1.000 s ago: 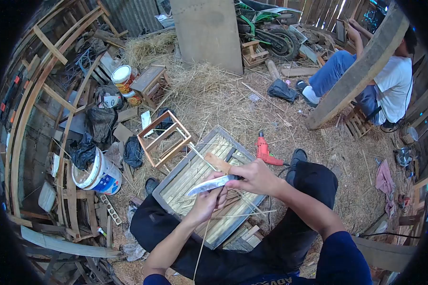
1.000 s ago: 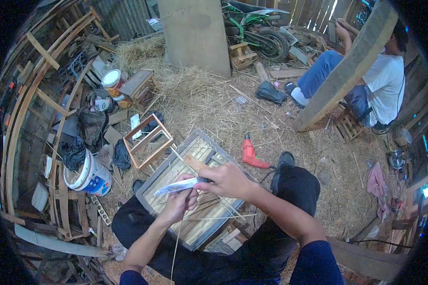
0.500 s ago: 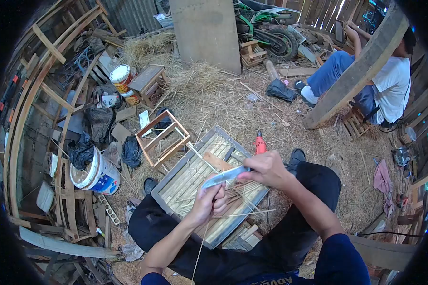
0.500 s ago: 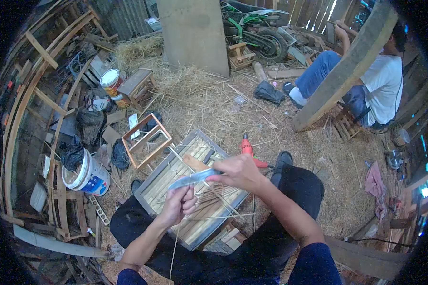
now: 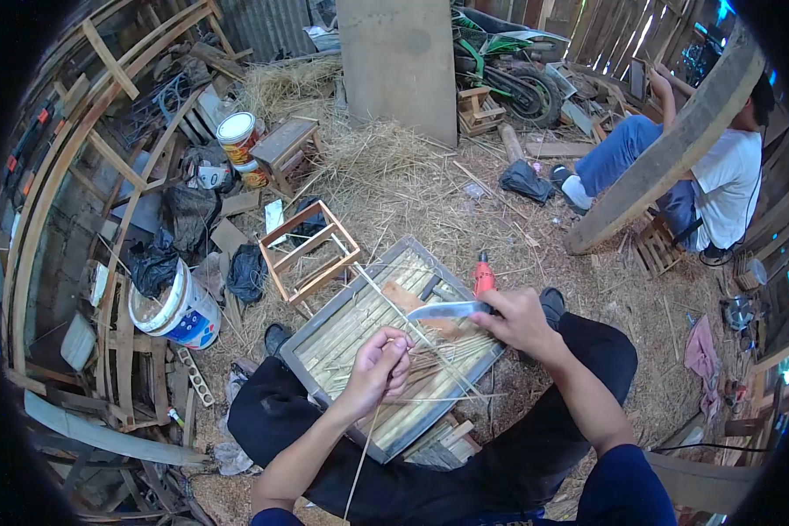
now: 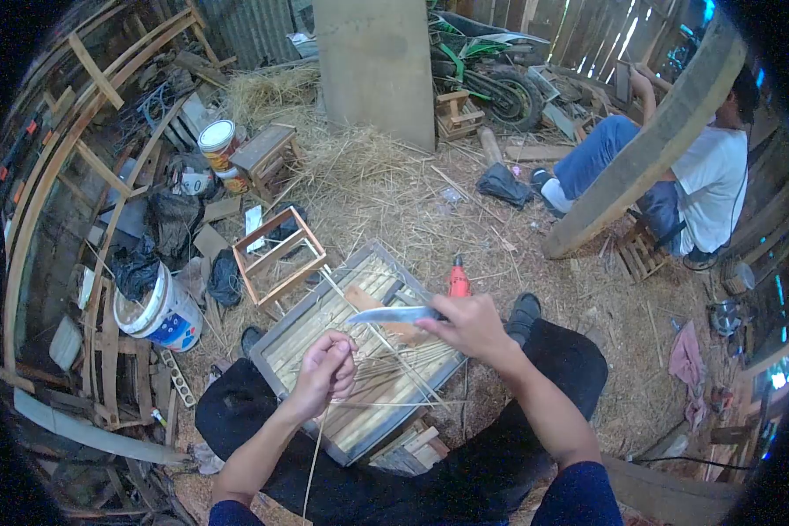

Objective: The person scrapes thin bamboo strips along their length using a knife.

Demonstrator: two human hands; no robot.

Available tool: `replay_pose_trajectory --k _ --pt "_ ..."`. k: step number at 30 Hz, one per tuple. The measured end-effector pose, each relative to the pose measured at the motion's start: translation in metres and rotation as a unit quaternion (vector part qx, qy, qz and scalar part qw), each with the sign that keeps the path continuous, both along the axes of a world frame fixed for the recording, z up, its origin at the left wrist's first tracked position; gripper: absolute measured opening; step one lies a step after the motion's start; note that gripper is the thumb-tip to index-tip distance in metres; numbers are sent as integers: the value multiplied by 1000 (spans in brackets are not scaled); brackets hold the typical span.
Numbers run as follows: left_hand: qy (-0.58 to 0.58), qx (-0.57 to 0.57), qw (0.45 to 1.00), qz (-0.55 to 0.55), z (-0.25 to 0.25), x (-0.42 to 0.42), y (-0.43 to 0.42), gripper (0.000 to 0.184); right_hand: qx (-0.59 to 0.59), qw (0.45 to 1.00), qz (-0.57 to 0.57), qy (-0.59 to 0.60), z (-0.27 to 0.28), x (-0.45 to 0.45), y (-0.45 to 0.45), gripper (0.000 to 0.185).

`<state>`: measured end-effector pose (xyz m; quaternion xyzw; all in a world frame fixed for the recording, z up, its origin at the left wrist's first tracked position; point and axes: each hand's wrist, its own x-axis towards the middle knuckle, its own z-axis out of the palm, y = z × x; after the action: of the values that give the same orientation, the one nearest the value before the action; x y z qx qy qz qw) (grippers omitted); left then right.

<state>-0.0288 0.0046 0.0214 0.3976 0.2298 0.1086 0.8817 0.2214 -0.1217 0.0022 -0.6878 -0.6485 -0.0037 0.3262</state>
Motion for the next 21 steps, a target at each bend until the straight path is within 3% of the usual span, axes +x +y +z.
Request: replay_pose_trajectory --k 7,17,21 --pt "37 88 995 38 -3 17 0 14 0 993 117 28 6 -27 16 31" --pt "12 22 1000 -4 -2 32 -2 18 -78 940 35 332 18 -37 34 32" --pt "14 22 1000 -11 -1 38 -4 19 -73 900 75 424 6 -37 40 26"
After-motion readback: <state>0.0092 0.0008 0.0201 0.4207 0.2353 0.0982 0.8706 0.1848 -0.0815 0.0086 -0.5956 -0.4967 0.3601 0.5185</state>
